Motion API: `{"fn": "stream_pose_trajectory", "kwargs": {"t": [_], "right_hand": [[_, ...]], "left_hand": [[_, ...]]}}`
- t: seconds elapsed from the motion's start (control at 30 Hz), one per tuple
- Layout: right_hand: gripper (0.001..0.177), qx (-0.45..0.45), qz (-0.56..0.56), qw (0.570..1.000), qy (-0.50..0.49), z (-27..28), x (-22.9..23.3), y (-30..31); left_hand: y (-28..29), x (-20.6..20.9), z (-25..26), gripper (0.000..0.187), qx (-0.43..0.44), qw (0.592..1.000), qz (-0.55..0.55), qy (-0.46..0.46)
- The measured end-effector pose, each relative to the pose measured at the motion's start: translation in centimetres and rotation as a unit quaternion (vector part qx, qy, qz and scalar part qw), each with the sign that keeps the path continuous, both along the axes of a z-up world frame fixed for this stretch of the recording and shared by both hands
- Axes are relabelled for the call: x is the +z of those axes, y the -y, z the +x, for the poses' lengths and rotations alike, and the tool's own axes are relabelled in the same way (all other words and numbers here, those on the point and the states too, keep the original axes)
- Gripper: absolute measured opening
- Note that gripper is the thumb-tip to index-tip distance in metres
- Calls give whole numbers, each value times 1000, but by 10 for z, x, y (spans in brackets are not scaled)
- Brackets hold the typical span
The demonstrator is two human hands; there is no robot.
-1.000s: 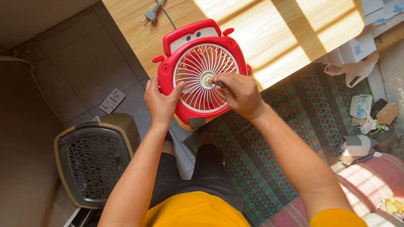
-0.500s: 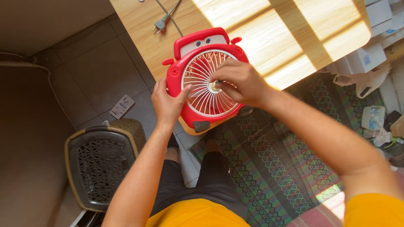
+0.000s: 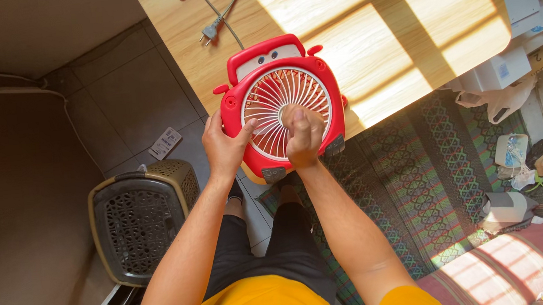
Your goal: The person uses a screwdriver to remove screws from the back and front of a red portable fan. They remove the rear grille, then the front grille, and finally the central hub cap, leaving the fan blades exposed.
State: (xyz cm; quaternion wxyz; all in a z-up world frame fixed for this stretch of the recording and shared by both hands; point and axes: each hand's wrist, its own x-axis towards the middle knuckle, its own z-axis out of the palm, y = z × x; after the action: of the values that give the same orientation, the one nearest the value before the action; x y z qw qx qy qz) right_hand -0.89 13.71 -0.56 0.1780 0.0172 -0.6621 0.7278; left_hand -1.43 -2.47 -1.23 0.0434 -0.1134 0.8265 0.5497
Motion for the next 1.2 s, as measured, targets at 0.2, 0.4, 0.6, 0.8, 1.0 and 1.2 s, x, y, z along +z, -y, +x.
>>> {"fn": "stream_pose_trajectory", "kwargs": {"t": [0.2, 0.4, 0.6, 0.8, 1.0, 1.2], "right_hand": [[59, 318, -73, 945, 11, -25, 8, -45], [56, 394, 89, 914, 42, -43, 4, -65], [40, 386, -78, 905, 161, -46, 12, -70], [36, -42, -276, 960, -2, -13, 11, -18], [37, -148, -184, 971, -29, -9, 4, -7], [47, 18, -107, 987, -116, -17, -9, -16]], "left_hand": [[5, -8, -14, 55, -15, 999, -27, -16], [4, -9, -13, 55, -14, 999, -13, -37], [3, -9, -11, 55, -10, 1000, -15, -16], [-6, -4, -2, 54, 14, 1000, -5, -8], [-14, -3, -2, 53, 13, 999, -12, -42], [-14, -6, -3, 51, 24, 999, 6, -32]]}}
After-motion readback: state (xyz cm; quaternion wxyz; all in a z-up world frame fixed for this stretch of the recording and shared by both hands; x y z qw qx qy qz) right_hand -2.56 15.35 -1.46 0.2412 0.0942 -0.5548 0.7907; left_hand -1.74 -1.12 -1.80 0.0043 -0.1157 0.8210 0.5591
